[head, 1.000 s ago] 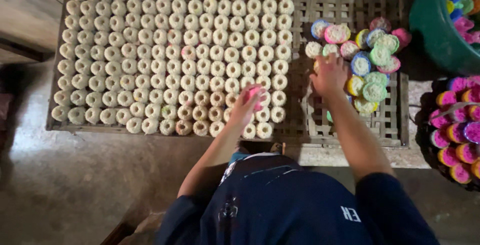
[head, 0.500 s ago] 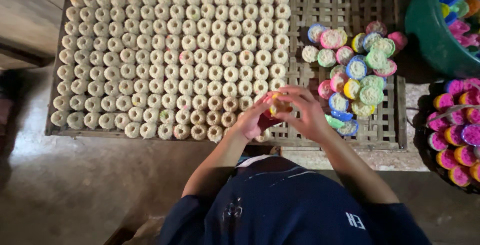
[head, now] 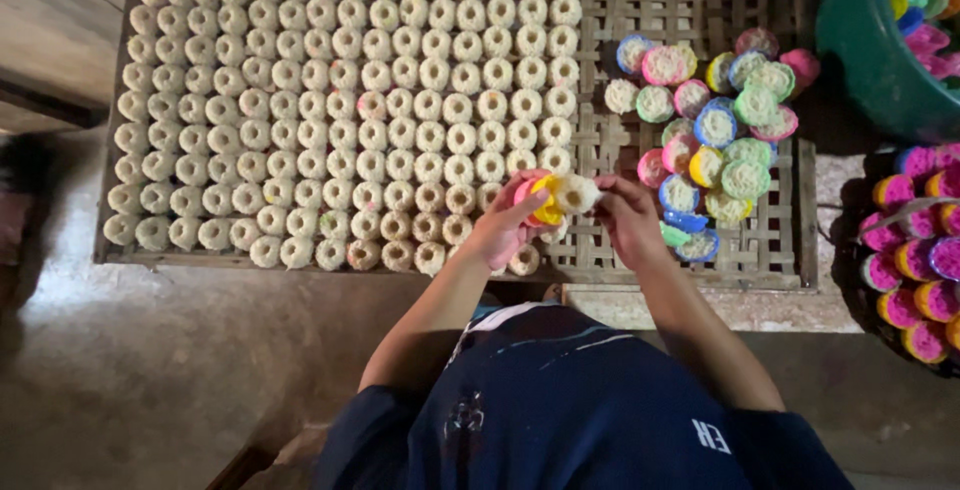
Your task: The person repeatedly picks small white doughnut-shaped items from a tray and places them into colorful plastic molds. They then transfer the assembled items into a green bucket. The process is repetitive and involves handling many small items by hand.
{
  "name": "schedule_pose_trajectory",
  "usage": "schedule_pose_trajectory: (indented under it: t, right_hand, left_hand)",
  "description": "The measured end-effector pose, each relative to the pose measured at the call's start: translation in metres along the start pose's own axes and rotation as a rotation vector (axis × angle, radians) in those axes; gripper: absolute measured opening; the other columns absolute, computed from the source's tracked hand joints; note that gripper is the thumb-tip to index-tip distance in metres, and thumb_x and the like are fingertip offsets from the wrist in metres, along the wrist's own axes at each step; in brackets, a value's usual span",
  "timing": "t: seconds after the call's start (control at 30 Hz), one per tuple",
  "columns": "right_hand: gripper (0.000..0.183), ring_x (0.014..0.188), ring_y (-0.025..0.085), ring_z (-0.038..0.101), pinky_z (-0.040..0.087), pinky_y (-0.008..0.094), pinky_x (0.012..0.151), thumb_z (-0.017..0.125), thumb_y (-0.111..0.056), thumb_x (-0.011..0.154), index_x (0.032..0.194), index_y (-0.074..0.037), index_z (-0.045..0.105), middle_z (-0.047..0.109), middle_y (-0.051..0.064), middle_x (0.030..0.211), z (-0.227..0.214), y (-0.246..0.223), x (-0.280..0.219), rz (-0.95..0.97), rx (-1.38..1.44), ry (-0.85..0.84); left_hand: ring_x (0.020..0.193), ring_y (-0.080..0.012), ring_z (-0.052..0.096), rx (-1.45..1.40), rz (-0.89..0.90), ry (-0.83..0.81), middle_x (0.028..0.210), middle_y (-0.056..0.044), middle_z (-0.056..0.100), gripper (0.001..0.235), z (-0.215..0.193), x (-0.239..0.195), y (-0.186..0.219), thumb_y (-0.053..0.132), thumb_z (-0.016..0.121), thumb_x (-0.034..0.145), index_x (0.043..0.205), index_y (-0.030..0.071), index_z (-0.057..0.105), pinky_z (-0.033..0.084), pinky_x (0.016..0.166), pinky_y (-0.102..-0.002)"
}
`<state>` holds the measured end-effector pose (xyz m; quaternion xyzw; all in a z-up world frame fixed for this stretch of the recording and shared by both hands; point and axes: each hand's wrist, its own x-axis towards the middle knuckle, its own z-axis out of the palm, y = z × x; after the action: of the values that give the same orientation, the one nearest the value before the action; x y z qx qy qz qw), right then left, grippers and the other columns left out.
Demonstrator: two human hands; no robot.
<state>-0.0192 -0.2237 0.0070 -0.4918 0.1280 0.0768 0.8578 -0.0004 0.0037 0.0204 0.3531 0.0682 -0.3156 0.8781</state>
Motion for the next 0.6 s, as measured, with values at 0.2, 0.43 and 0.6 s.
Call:
schedule_pose_trajectory:
  t: [0.2, 0.43, 0.6]
  right_hand:
    - [0.025, 0.097, 0.009, 0.065, 0.054, 0.026, 0.086, 0.067, -0.004, 0.098, 0.123, -0.003, 0.063, 0.069, 0.002, 0.11, -0.008, 0.013, -0.005, -0.144, -0.461, -0.05]
    - [0.038, 0.08, 0.019, 0.071, 0.055, 0.036, 0.072, 0.081, -0.011, 0.081, 0.116, -0.005, 0.067, 0.074, 0.013, 0.092, -0.027, 0.036, -0.037, -0.255, -1.133, -0.194]
    - [0.032, 0.069, 0.025, 0.069, 0.053, 0.038, 0.064, 0.081, -0.018, 0.085, 0.102, -0.005, 0.058, 0.069, 0.013, 0.078, -0.006, 0.072, -0.049, -0.208, -1.163, -0.025]
  left_hand:
    - [0.107, -0.0189, 0.066, 0.082, -0.022, 0.064, 0.123, -0.004, 0.062, 0.044, -0.006, 0.004, -0.015, 0.024, 0.078, 0.092, 0.131, 0.015, 0.058, 0.061, 0.084, -0.036]
    - [0.107, -0.0188, 0.064, 0.073, 0.088, 0.184, 0.124, -0.005, 0.062, 0.043, -0.038, 0.003, -0.015, 0.023, 0.075, 0.094, 0.132, 0.014, 0.059, 0.061, 0.083, -0.039]
    - [0.113, -0.0197, 0.065, 0.059, 0.098, 0.2, 0.128, -0.003, 0.062, 0.044, -0.044, 0.002, -0.016, 0.022, 0.076, 0.091, 0.131, 0.015, 0.057, 0.063, 0.084, -0.04]
